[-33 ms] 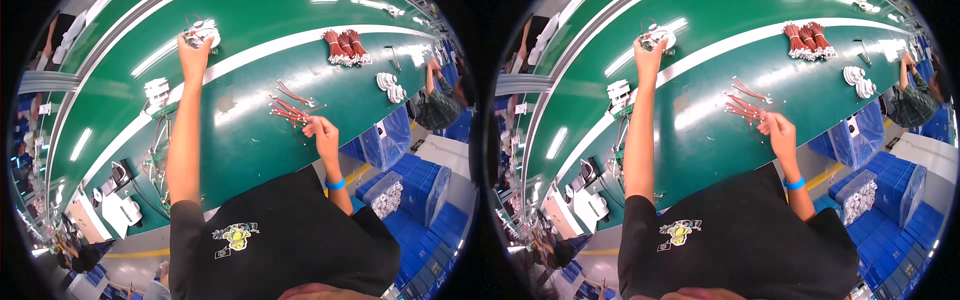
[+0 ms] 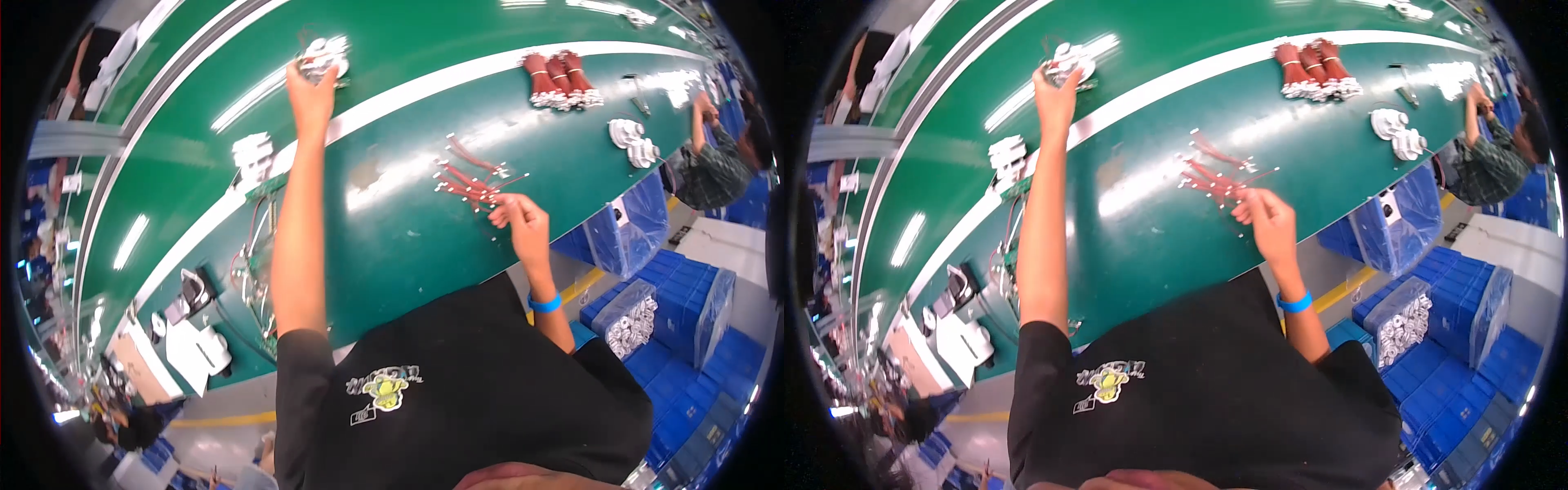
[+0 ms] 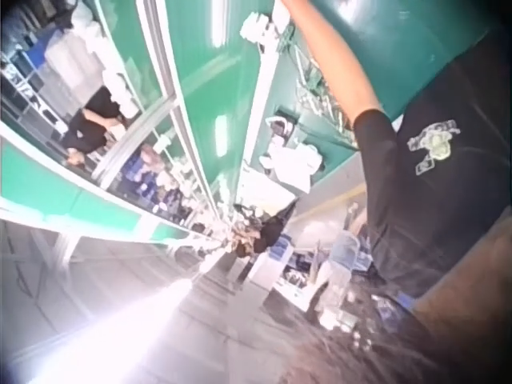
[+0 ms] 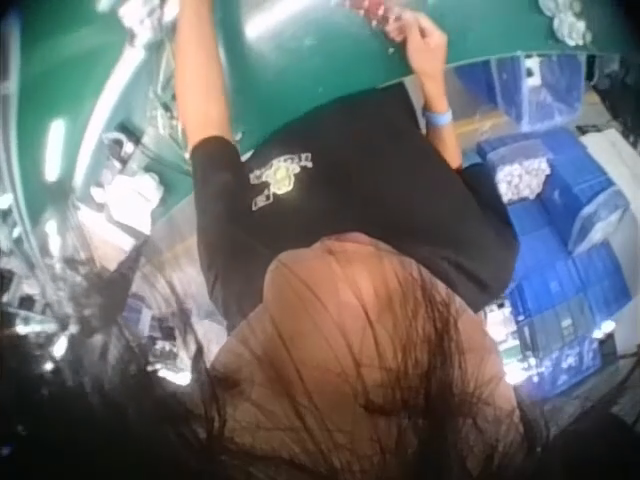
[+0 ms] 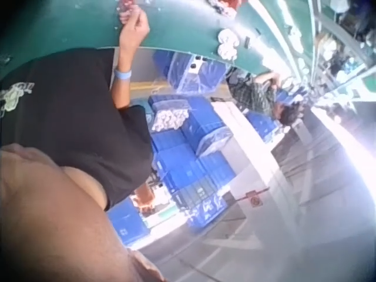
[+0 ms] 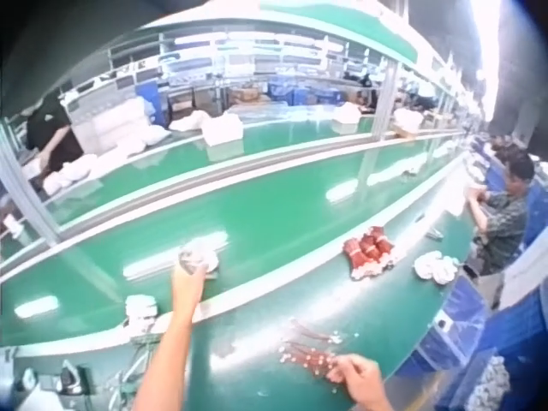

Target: Assembling the internal components of light bulbs on a production line.

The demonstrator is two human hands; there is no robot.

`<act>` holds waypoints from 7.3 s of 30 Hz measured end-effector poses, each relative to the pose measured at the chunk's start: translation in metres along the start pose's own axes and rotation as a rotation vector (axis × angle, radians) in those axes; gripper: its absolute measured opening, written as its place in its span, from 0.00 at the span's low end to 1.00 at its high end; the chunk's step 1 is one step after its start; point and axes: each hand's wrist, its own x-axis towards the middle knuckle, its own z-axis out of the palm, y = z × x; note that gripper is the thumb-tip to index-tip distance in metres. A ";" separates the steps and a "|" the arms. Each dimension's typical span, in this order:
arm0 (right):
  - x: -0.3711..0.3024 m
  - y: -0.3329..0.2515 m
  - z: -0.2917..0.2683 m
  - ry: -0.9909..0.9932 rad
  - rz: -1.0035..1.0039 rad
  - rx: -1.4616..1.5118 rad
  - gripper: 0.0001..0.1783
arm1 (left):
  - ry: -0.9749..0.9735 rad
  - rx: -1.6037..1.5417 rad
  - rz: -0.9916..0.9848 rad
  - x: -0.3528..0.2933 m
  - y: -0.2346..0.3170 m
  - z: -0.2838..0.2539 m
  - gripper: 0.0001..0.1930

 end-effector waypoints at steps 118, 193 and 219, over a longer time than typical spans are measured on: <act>0.019 -0.070 0.080 -0.780 -0.085 -0.465 0.45 | -0.127 -0.859 -0.581 -0.193 0.067 -0.176 0.25; 0.004 -0.096 0.112 -0.430 -0.939 -0.466 0.08 | -0.452 -0.819 -0.748 -0.237 0.113 -0.122 0.24; 0.003 -0.090 0.112 -0.581 -1.041 -0.676 0.15 | -0.500 -0.398 -0.686 -0.243 0.145 -0.116 0.30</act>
